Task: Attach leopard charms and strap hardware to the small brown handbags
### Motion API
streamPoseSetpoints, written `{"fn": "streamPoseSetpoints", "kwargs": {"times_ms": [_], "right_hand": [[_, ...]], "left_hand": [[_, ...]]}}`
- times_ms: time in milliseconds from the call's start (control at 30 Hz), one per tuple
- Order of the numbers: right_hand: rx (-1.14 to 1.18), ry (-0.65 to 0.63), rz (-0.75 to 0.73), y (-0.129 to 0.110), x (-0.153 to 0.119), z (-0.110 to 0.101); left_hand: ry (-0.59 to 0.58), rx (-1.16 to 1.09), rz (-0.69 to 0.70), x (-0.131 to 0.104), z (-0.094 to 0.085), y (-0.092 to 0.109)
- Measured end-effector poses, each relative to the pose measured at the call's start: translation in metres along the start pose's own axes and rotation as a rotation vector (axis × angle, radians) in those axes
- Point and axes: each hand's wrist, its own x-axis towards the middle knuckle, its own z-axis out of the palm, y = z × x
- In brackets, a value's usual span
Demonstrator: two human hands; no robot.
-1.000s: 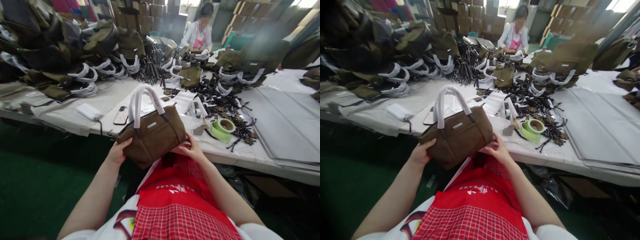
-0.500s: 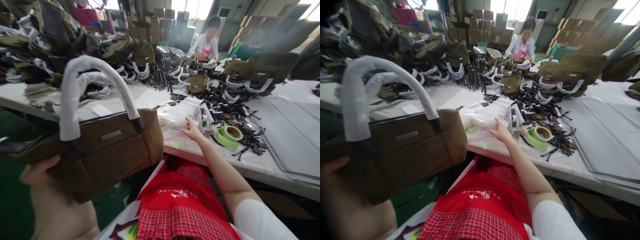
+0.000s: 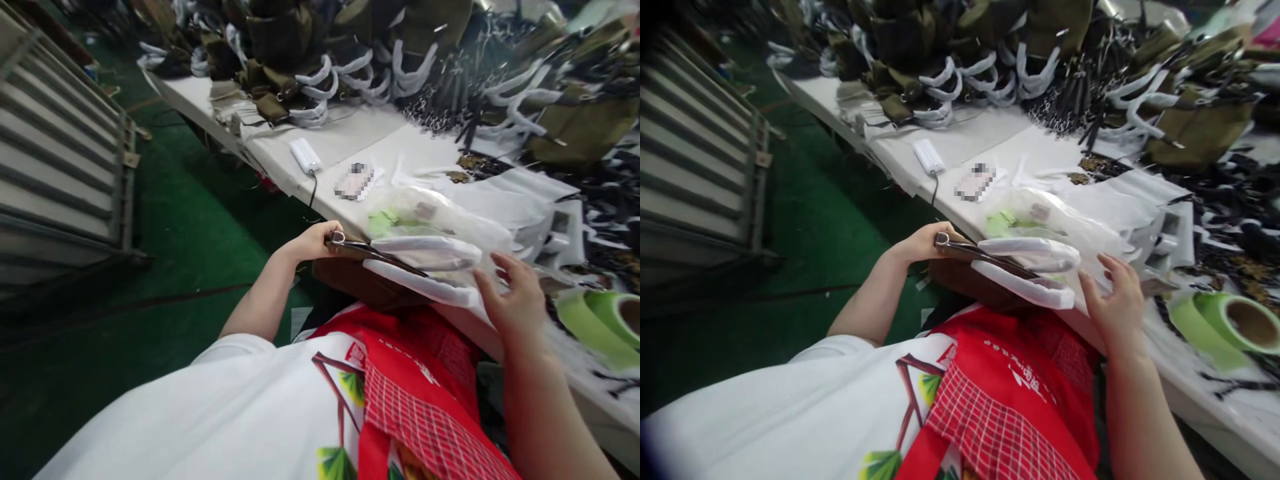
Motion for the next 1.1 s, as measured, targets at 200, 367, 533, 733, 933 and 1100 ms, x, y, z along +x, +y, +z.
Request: {"fn": "streamPoseSetpoints", "kwargs": {"times_ms": [200, 367, 533, 733, 933, 1100], "right_hand": [[0.024, -0.049, -0.092, -0.033, -0.010, 0.009], [0.106, -0.147, -0.093, -0.050, -0.013, 0.020], [0.252, -0.254, -0.042, -0.058, -0.019, 0.019], [0.474, -0.321, 0.023, -0.078, -0.018, 0.015], [0.400, 0.009, 0.043, -0.085, -0.010, 0.014], [0.727, -0.408, 0.194, -0.081, -0.004, 0.004]], "left_hand": [[-0.071, -0.048, 0.025, -0.016, -0.002, 0.003], [-0.258, -0.189, -0.025, -0.022, -0.011, 0.016], [-0.289, 0.251, -0.212, -0.015, -0.011, 0.026], [-0.462, 0.675, -0.167, 0.001, 0.002, 0.051], [-0.671, 0.681, -0.016, 0.006, 0.029, 0.071], [-0.517, 0.617, -0.140, 0.000, 0.035, 0.065]]}}
